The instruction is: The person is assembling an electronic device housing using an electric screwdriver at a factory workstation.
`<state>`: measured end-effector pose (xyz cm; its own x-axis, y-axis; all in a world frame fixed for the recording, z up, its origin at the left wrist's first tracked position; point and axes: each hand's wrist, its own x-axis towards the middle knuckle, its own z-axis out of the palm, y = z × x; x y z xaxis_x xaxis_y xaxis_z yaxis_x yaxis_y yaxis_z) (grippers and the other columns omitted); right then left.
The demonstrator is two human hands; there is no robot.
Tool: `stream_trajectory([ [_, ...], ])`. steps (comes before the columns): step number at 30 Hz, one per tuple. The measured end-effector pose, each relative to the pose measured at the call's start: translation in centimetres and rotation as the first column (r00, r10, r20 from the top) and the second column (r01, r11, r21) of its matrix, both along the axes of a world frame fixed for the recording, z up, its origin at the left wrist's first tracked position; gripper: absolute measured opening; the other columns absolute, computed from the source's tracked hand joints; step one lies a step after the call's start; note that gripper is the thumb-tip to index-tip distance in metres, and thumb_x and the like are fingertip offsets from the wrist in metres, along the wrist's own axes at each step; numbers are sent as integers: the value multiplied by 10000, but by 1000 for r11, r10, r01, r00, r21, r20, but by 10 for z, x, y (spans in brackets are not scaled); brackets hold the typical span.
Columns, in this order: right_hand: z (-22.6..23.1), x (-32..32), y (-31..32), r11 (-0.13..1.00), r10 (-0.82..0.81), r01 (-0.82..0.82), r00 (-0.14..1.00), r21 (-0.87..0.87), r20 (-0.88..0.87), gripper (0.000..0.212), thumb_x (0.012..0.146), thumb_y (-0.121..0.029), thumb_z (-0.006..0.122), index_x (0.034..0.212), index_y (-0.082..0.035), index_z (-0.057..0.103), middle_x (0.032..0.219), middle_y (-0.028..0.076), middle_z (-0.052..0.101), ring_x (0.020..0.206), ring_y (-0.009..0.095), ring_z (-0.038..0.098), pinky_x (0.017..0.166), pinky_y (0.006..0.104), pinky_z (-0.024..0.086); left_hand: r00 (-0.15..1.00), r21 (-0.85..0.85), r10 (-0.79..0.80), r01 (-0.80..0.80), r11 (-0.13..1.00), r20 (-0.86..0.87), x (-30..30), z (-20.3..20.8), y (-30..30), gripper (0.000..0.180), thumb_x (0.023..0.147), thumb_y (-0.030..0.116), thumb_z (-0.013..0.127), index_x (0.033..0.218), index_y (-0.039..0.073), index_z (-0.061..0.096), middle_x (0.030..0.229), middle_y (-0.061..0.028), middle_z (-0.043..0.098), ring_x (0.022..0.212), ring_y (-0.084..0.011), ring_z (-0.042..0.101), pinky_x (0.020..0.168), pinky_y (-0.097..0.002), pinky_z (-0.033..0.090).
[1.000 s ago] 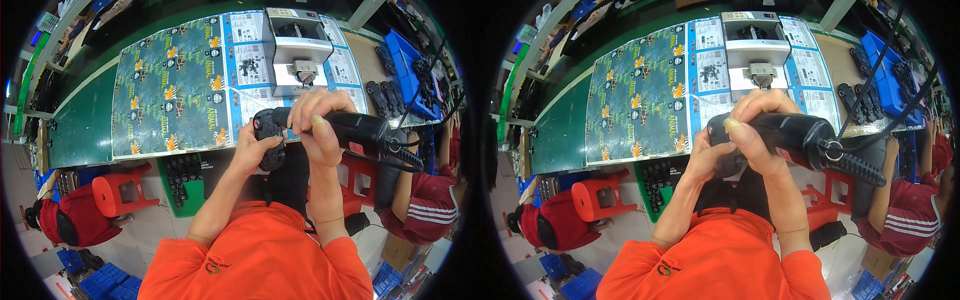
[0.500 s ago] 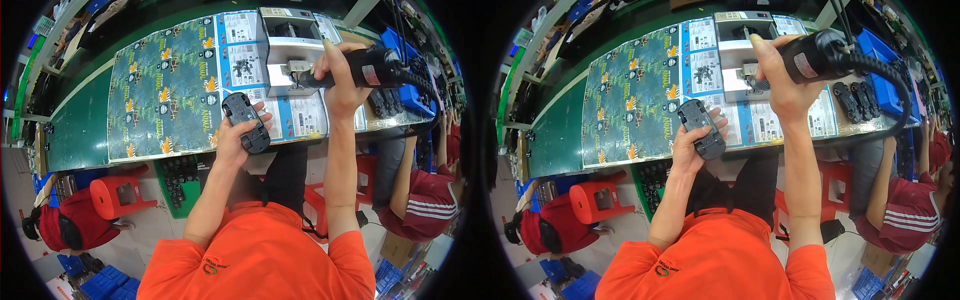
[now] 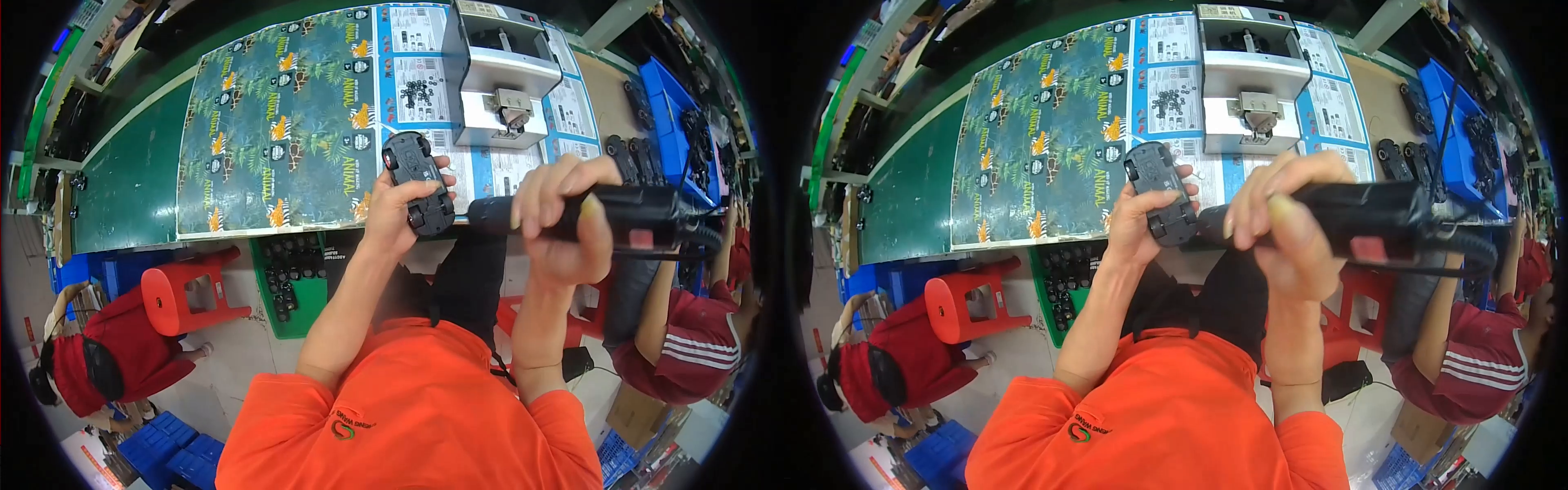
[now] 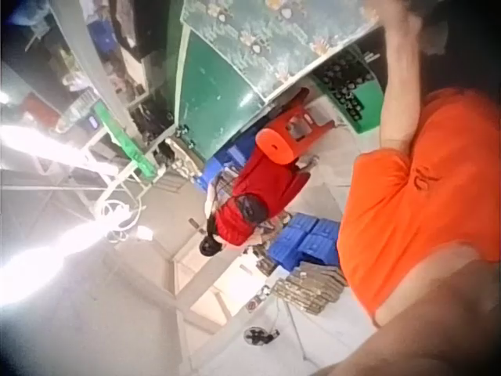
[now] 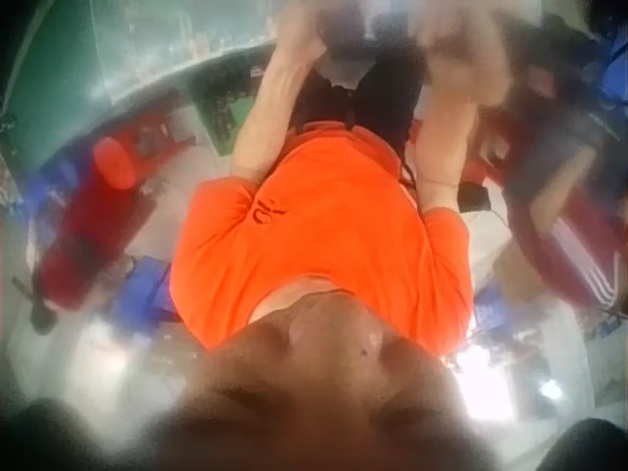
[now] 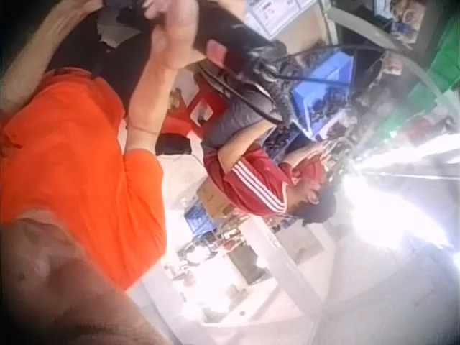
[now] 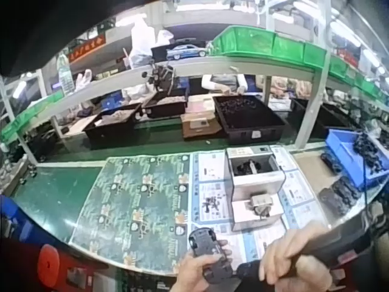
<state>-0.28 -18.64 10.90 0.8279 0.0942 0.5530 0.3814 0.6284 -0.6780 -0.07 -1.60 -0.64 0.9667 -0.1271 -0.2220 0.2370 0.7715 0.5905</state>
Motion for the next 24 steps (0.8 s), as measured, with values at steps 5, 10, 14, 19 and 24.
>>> stream_trajectory([
  [5, -14, -13, 5, 1000, 6, -6, 999, -3, -36, 184, 886, -90, 630, 984, 3, 505, 715, 100, 530, 584, 176, 550, 587, 314, 505, 999, 5, 2, -1, 1000, -36, 0, -1, 0, 552, 785, -63, 610, 1317, 24, 489, 1170, -198, 624, 979, -292, 674, 809, -444, 600],
  [10, -21, -17, 9, 995, -60, 58, 998, -82, -33, 225, 912, -215, 571, 976, -13, 496, 719, 78, 512, 546, 157, 517, 551, 305, 480, 999, -8, -11, 11, 1000, -51, -2, -2, 0, 536, 782, -67, 606, 1301, 23, 503, 1172, -189, 626, 985, -288, 673, 816, -437, 598],
  [14, -25, -20, 15, 988, -75, 68, 996, -141, -48, 185, 892, -160, 578, 959, -12, 491, 712, 76, 509, 541, 152, 507, 546, 306, 481, 998, 39, 17, -14, 999, -58, -2, 0, -3, 534, 781, -67, 606, 1298, 24, 506, 1175, -183, 627, 983, -287, 670, 829, -442, 589],
  [19, -24, -13, 15, 957, 28, -19, 999, -289, 28, 203, 813, -97, 698, 840, -19, 513, 659, 70, 526, 509, 153, 515, 497, 290, 476, 996, 49, 26, -22, 999, -88, -2, 4, -5, 458, 757, -78, 613, 1205, -28, 530, 1114, -169, 656, 925, -259, 686, 772, -398, 601],
  [24, -21, -15, 16, 951, 31, -50, 997, -306, -67, 239, 705, -47, 783, 777, -64, 556, 654, 57, 621, 588, 142, 596, 638, 277, 494, 995, 34, 26, -23, 999, -96, 0, 5, -4, 454, 752, -83, 615, 1198, -34, 540, 1108, -167, 663, 916, -259, 689, 769, -394, 600],
])
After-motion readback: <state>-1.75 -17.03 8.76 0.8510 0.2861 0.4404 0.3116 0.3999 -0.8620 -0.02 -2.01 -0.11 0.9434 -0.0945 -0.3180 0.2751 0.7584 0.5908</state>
